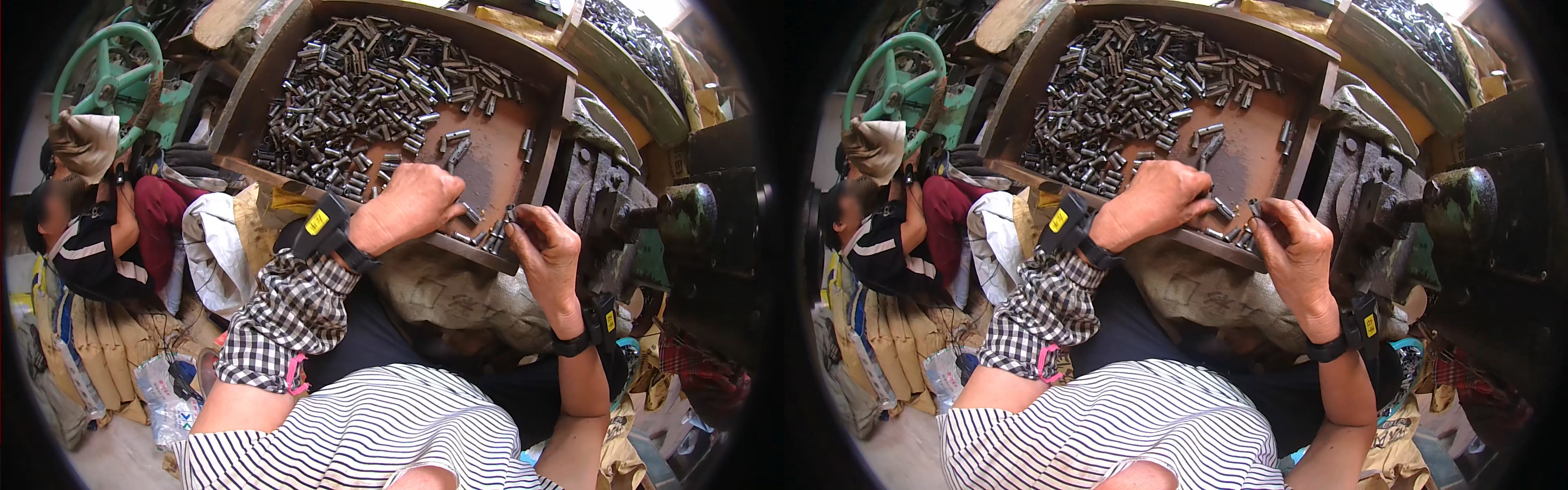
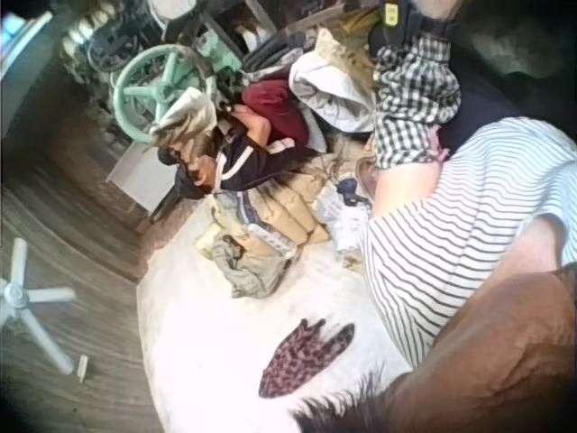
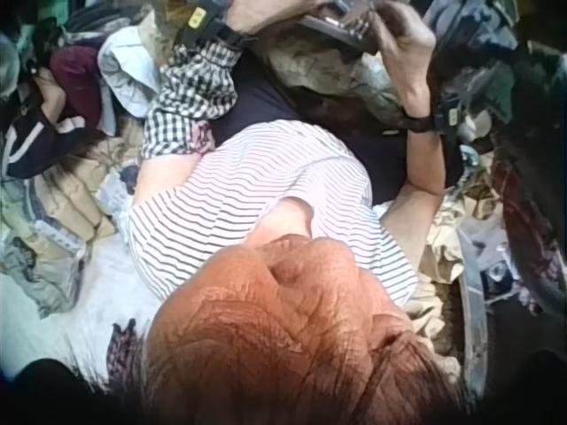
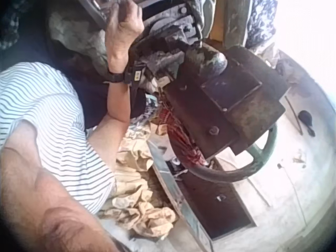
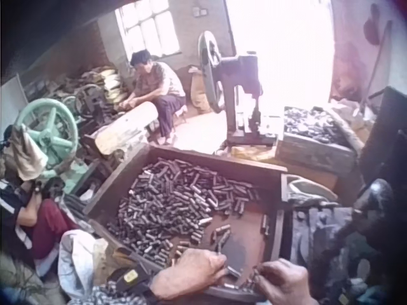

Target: Using a manual press machine to assemble small metal cylindrical components.

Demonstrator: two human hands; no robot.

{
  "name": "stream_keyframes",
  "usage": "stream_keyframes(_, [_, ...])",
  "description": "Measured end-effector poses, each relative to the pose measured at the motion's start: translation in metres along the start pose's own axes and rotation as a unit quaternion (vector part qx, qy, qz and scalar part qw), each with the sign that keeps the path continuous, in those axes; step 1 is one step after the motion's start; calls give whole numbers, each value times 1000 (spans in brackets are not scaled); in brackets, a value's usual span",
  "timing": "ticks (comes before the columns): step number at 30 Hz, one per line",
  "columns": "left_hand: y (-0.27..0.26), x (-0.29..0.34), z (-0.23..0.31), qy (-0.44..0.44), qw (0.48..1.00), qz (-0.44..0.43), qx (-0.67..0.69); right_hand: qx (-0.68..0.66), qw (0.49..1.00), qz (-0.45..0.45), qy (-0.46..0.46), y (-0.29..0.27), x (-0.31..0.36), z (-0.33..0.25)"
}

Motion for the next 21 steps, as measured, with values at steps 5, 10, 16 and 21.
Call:
stream_keyframes(5, [8, -5, 4, -4, 1000, -14, -14, 8, 999, 11, -38, -1, 1, -7])
stream_keyframes(10, [12, -7, 7, 3, 999, -2, -36, 8, 1000, 22, 11, 2, 1, 8])
stream_keyframes(16, [-7, -8, 9, 60, 980, 114, 153, -209, 967, -37, 144, 8, 2, 33])
stream_keyframes(21, [17, -7, 7, -93, 817, -8, 569, -262, 946, -41, 186, 6, 6, 32])
Point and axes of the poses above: each hand's wrist, its own x-axis away from the middle knuckle, its own y-axis out of the palm, z = x × y, the point moved 8 cm from there along -x, towards the middle knuckle, and after that the axes turned 6 degrees about y, right-handed, at the moved point
